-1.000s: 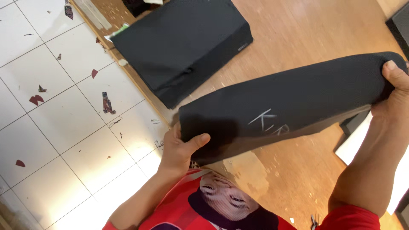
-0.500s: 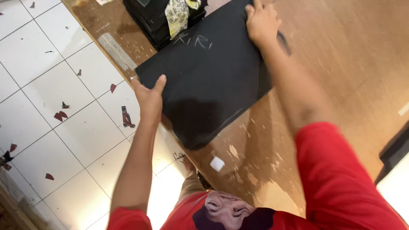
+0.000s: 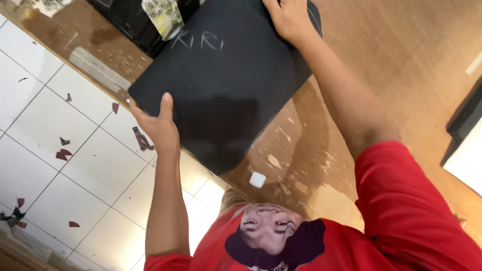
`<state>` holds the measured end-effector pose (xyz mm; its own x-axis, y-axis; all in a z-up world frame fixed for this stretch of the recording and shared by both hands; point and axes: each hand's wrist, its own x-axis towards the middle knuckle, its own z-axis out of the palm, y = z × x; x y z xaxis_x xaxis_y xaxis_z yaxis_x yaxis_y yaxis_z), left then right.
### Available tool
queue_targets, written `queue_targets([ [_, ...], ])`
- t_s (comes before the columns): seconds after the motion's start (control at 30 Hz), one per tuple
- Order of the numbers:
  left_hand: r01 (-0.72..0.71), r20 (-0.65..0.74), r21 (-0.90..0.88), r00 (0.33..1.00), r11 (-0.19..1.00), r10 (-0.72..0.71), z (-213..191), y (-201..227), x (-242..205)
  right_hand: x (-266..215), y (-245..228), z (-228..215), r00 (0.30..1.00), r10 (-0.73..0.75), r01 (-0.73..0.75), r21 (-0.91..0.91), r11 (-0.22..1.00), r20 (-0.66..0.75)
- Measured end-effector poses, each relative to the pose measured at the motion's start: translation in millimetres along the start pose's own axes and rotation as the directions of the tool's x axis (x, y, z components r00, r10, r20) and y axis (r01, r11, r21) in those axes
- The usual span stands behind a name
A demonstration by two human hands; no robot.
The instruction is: The person aligns a black sheet on a wooden workbench and uses a handheld power tool to cut along its edge. They then use a small blade to trim and refine the cut line, repeating the process along the sheet's perimeter.
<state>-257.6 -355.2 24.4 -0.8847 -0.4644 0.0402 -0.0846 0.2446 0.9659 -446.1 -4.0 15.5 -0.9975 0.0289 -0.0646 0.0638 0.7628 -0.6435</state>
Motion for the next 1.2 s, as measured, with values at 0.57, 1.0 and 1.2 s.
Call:
queue_targets([
  [0.57,0.098,0.207,-0.314,0.978,0.944,-0.033,-10.4,2.0,12.1,-430.5,41.1,95.9,0.846,-0.529,0.517,-0.14,0.844,-0.068],
  [1.0,0.15,0.305,-0.402,0.952,0.904,-0.022,-18.2,-9.9,7.0,-540.1,138.5,51.3,0.899,-0.067,0.002,-0.147,0.989,-0.433],
  [1.2,0.176,0.284,-0.365,0.956,0.914,-0.071,-5.8,-4.8,13.2,-585.3,175.9,30.4,0.852,0.066,-0.171,-0.156,0.973,-0.52],
])
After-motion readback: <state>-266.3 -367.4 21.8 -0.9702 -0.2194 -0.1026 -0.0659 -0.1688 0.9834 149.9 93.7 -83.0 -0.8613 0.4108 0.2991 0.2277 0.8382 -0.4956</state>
